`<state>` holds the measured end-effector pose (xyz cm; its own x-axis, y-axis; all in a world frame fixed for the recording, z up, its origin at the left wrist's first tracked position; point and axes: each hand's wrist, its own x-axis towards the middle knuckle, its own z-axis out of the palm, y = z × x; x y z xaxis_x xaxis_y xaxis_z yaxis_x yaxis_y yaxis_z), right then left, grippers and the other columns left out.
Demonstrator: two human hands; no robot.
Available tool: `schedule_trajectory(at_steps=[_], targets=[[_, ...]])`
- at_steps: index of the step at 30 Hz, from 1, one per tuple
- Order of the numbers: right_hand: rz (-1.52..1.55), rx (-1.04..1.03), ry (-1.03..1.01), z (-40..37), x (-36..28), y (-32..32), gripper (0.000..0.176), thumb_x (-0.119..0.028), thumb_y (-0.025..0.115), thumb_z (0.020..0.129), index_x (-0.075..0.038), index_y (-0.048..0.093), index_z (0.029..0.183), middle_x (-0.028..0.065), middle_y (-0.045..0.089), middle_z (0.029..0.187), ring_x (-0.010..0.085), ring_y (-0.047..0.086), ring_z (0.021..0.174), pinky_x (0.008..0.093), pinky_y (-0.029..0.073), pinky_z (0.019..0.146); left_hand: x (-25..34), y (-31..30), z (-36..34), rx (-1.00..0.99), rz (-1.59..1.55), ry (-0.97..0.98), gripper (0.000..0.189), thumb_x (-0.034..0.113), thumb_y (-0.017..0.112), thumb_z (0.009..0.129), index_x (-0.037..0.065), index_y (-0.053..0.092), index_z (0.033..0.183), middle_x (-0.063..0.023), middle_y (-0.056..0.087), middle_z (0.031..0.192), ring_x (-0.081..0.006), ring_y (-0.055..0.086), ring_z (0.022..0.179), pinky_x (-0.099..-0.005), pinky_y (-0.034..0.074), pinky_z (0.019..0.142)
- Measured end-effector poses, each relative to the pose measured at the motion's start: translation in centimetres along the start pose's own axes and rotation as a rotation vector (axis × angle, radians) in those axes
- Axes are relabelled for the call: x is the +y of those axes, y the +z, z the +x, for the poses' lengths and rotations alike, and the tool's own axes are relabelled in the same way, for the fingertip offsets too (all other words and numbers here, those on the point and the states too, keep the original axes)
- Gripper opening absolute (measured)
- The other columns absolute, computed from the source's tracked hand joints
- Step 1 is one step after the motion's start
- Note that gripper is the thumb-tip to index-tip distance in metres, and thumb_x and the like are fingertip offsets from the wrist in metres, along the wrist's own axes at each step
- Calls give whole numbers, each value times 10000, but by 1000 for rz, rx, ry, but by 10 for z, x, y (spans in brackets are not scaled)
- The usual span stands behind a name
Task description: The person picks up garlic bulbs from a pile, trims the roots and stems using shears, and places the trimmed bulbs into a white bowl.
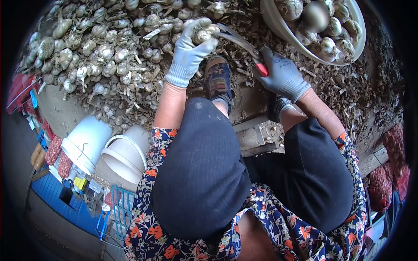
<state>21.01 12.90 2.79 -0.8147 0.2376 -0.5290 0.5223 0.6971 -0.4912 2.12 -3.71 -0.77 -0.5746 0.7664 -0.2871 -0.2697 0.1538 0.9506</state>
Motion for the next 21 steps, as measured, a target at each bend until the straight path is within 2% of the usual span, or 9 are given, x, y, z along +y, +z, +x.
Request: schedule_trajectory(at_steps=[2, 3, 5, 12, 16, 17, 18, 20, 21], targets=[[-75, 7, -26, -2, 3, 1, 478, -415, 568, 847, -21, 471, 1099, 231, 628, 878, 385, 633, 850, 469, 496, 755, 10, 6, 0, 61, 303, 121, 721, 56, 753, 704, 44, 387, 1325, -90, 555, 1167, -173, 568, 1028, -285, 478, 890], [-97, 64, -56, -3, 4, 3, 463, -404, 568, 848, -20, 469, 1088, 227, 620, 891, 380, 631, 856, 466, 496, 756, 11, 7, -1, 58, 306, 118, 721, 56, 753, 704, 44, 387, 1325, -90, 555, 1167, -173, 568, 1028, -285, 478, 890], [-115, 124, -85, -4, 6, 6, 448, -393, 569, 850, -20, 467, 1077, 224, 612, 904, 375, 630, 861, 463, 495, 758, 14, 8, -1, 37, 739, 290, 872, 33, 720, 696, 49, 221, 1411, -165, 533, 1227, -214, 577, 1062, -316, 485, 908], [-114, 61, -79, -2, 5, 3, 429, -323, 603, 826, -13, 435, 1071, 244, 605, 916, 403, 615, 851, 480, 479, 763, 16, 21, 1, -22, 845, 531, 949, -29, 682, 648, 55, 157, 1434, -224, 458, 1293, -277, 532, 1138, -342, 451, 961], [-95, 58, -111, -5, 9, 2, 384, -293, 596, 827, -26, 432, 1049, 217, 622, 828, 406, 624, 789, 491, 487, 715, 19, 23, 0, 110, 767, 416, 905, 27, 730, 656, -13, 209, 1396, -202, 412, 1318, -266, 461, 1201, -347, 416, 988], [-79, 72, -106, -6, 9, 4, 374, -288, 593, 829, -28, 431, 1044, 213, 624, 806, 406, 626, 772, 495, 489, 703, 26, 23, -1, 90, 839, 380, 788, 77, 760, 668, -32, 337, 1324, -163, 494, 1236, -217, 521, 1122, -317, 448, 941], [-76, 71, -105, -7, 9, 4, 374, -288, 593, 829, -28, 431, 1044, 213, 624, 806, 406, 626, 772, 495, 489, 703, 25, 22, -2, 87, 840, 379, 788, 77, 760, 668, -32, 337, 1324, -163, 494, 1236, -217, 521, 1122, -317, 448, 941], [-101, 15, -89, -9, 7, 4, 386, -295, 596, 824, -28, 430, 1048, 221, 621, 839, 403, 626, 788, 491, 489, 712, 15, 17, 1, -57, 413, -66, 761, 156, 798, 643, -36, 394, 1259, -146, 585, 1069, -222, 605, 963, -305, 490, 873], [-100, 10, -87, -10, 8, 4, 386, -295, 596, 824, -28, 430, 1048, 221, 621, 839, 403, 626, 788, 491, 489, 712, 8, 15, 3, -28, 595, 133, 726, 191, 809, 650, -50, 426, 1217, -120, 626, 972, -197, 639, 861, -289, 528, 791]])
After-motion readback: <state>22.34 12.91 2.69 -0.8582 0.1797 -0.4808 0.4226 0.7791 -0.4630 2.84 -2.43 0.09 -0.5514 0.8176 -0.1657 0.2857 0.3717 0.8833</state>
